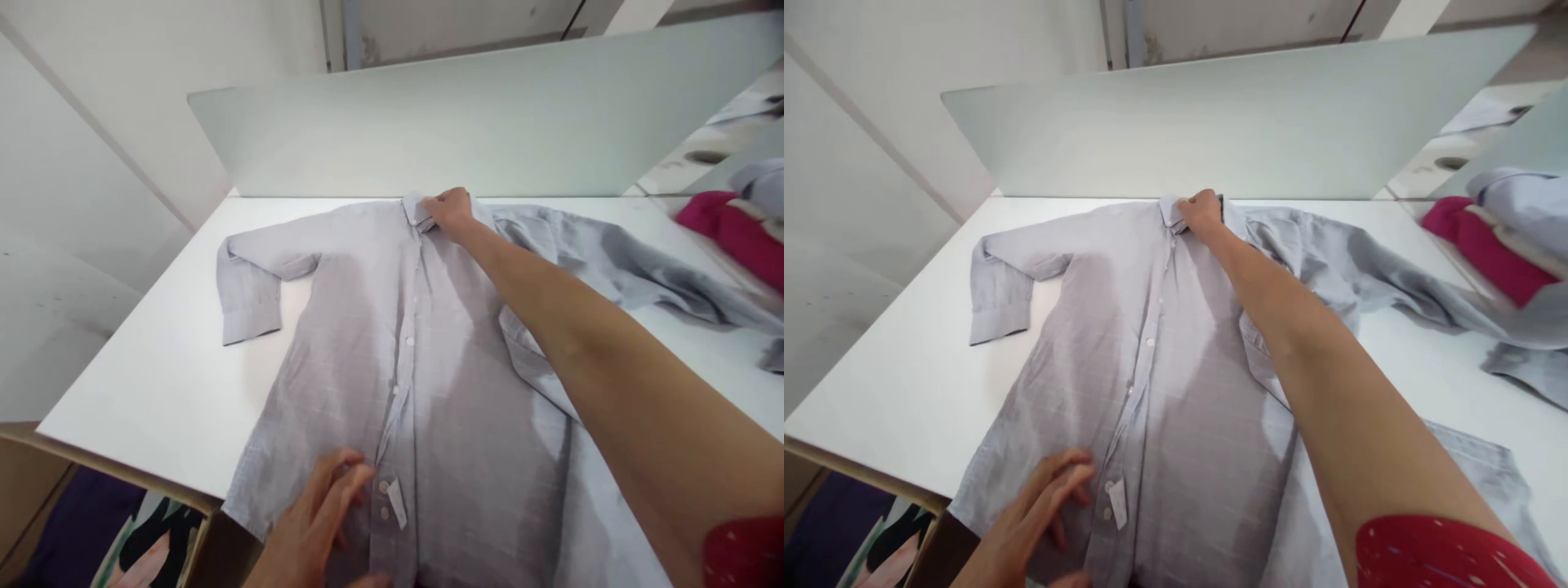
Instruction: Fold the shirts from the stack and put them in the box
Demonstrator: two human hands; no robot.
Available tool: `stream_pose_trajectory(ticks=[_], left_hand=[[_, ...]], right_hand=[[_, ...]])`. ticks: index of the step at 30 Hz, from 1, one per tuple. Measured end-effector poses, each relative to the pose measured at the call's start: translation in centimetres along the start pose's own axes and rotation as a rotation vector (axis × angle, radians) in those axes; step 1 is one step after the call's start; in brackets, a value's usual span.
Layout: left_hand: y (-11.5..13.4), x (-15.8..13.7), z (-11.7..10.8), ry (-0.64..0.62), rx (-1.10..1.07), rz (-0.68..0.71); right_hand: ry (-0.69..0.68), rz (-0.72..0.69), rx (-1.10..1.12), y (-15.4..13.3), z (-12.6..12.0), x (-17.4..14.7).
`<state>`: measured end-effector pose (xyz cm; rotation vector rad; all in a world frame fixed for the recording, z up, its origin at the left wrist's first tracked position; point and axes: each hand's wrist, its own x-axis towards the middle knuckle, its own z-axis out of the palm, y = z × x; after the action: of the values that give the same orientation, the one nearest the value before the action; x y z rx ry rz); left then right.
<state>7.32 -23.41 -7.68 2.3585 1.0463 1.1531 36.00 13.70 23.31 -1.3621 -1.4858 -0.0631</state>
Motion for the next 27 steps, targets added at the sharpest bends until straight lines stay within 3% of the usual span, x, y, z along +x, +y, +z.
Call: stream_pose_trajectory(ticks=[3, 7, 10, 15, 23, 27], left_hand=[[0.7, 1.9, -0.1, 0.020, 0.214, 0.170], [1.9, 3.8, 0.8, 0.090, 0.412, 0.315], [2.6, 4.2, 0.9, 0.122, 0.446, 0.364], [2.8, 4.3, 0.7, 0.136, 0.468, 0.347], [3.6, 5.0, 1.5, 0.159, 0.583, 0.292], [4.0, 5.5, 1.5, 0.177, 0.612, 0.263]], right_hand=[[-0.039, 0.165, 0.068, -1.1, -1.1, -1.4], [-0.189, 0.133, 0.128, -2.2, -1.6, -2.8], [-0.205, 0.095, 0.160, -2.6, -1.6, -3.1], [-0.140, 0.072, 0.156, -2.4, -2.1, -3.3], [-0.041, 0.187, 0.262, -2.2, -2.3, -4.2], [-0.073, 0.208, 0.287, -2.8, -2.4, -4.4]])
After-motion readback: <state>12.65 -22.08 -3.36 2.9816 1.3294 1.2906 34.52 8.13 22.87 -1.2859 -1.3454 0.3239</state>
